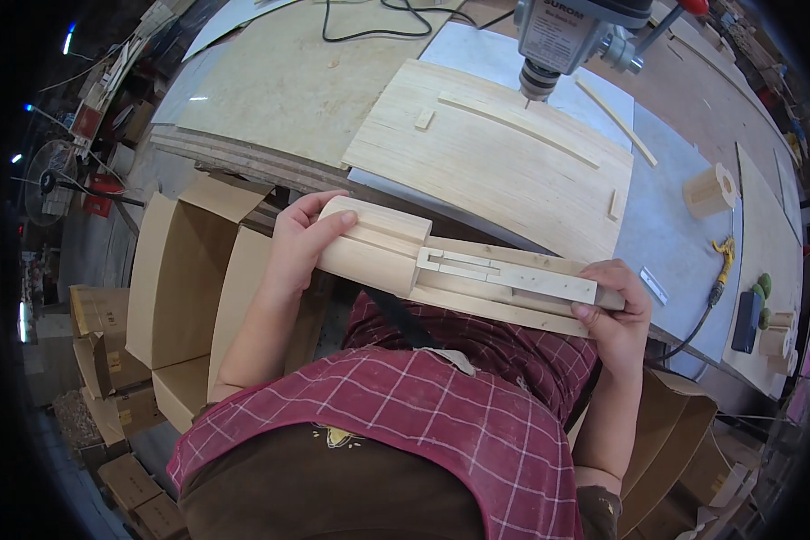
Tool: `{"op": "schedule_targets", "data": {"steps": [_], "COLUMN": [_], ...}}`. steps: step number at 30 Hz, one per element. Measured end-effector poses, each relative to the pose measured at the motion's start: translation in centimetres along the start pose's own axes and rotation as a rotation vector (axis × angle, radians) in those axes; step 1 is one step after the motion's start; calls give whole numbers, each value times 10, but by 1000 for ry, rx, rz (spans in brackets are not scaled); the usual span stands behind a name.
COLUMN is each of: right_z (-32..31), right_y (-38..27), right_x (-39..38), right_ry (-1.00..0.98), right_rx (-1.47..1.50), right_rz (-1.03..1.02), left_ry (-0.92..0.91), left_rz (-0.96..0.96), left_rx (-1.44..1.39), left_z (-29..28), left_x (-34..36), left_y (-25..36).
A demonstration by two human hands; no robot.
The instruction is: Using a drill press to process cylindrical wooden blocks and placing the finished parts into a cardboard box.
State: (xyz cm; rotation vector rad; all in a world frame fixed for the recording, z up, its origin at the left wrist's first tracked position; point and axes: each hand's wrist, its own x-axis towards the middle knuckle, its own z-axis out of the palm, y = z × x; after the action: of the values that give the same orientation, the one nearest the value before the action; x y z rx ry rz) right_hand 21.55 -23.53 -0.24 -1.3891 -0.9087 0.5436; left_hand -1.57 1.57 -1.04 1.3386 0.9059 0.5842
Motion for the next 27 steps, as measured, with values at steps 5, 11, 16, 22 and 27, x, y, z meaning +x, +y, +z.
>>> {"op": "schedule_targets", "data": {"steps": [5, 11, 16, 22, 27], "right_z": [-3, 21, 20, 16, -2], "right_y": [17, 30, 35, 46, 67], "right_x": [-6, -4, 1, 27, 57], "right_ry": [70, 75, 122, 213, 247], "right_rx": [131, 139, 96, -28, -145], "right_rz": [18, 59, 37, -27, -17], "left_ry": [-78, -304, -411, -532, -488], "left_rz": [-65, -164, -198, 89, 247], "left_rx": [-165, -242, -380, -256, -20], "left_z": [15, 40, 50, 67, 83], "left_x": [1, -3, -2, 26, 69], "left_y": [-1, -6, -3, 9, -13]}}
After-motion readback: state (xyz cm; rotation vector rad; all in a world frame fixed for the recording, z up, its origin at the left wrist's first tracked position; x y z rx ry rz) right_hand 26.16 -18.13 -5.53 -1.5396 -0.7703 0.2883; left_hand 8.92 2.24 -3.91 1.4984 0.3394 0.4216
